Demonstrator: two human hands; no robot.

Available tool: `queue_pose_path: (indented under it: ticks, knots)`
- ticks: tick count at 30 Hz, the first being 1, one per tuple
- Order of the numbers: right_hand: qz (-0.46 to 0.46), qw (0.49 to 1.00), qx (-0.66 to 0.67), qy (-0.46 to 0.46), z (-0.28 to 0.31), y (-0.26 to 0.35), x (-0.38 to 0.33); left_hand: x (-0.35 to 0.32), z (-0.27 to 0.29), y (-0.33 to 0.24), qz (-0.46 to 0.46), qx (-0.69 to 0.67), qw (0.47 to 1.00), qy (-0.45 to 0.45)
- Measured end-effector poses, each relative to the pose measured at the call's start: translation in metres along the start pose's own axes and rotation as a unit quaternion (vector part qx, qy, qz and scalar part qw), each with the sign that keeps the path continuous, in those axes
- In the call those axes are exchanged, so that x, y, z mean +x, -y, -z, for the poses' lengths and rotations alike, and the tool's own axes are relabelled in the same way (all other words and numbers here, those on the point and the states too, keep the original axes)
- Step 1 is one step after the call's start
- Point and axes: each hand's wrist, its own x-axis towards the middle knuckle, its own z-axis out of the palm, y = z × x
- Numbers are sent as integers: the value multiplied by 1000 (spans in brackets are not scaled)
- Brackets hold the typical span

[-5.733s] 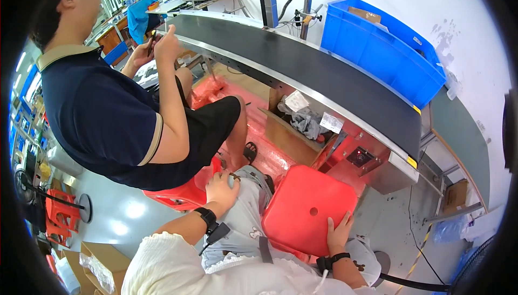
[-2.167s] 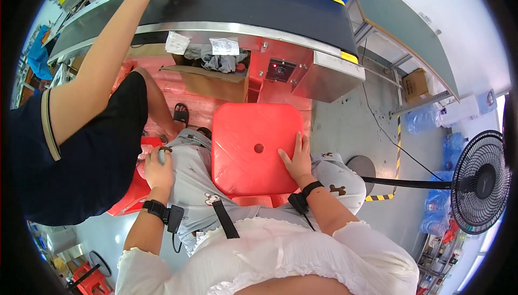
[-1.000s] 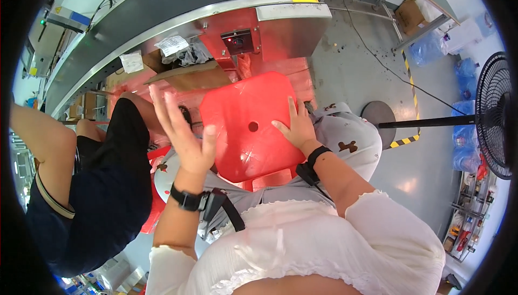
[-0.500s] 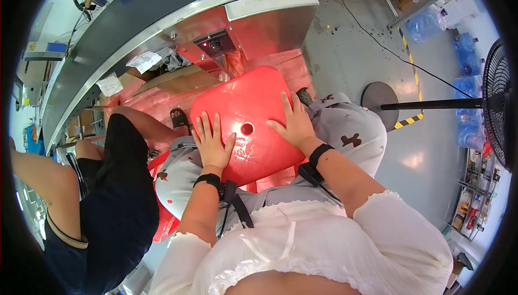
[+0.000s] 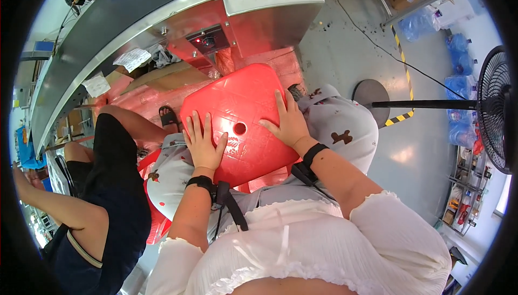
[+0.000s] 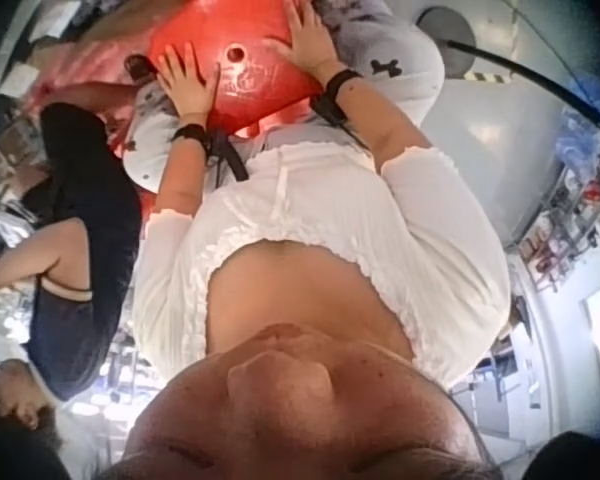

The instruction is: Sorting and placing small electronic components into a white molded tray.

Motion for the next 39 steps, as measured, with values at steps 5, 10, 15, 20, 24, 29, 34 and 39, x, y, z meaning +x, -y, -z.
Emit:
queue_pose_path:
  ticks: [5, 10, 15, 20, 24, 29, 34, 39]
  knots:
    - [5, 1000, -6, 2, 0, 0, 0, 2, -2, 2, 5, -9, 1000, -5]
    - [-23, 999, -3, 35, 4, 6, 1, 1, -3, 5, -2, -18, 1000, -12]
    - [-28, 999, -18, 32, 4, 7, 1, 1, -5, 5, -2, -13, 1000, -13]
    - [-25, 999, -10, 31, 3, 5, 2, 1, -4, 5, -3, -17, 1000, -14]
    - [-25, 999, -18, 28, 2, 6, 1, 2, -2, 5, -3, -18, 1000, -12]
    - [-31, 999, -10, 43, 3, 8, 4, 2, -2, 6, 0, -12, 1000, -11]
    - [-30, 998, -25, 39, 4, 6, 3, 2, -4, 4, -2, -15, 1000, -14]
    - [-35, 998, -2, 42, 5, 8, 3, 1, -3, 6, -1, -21, 1000, -15]
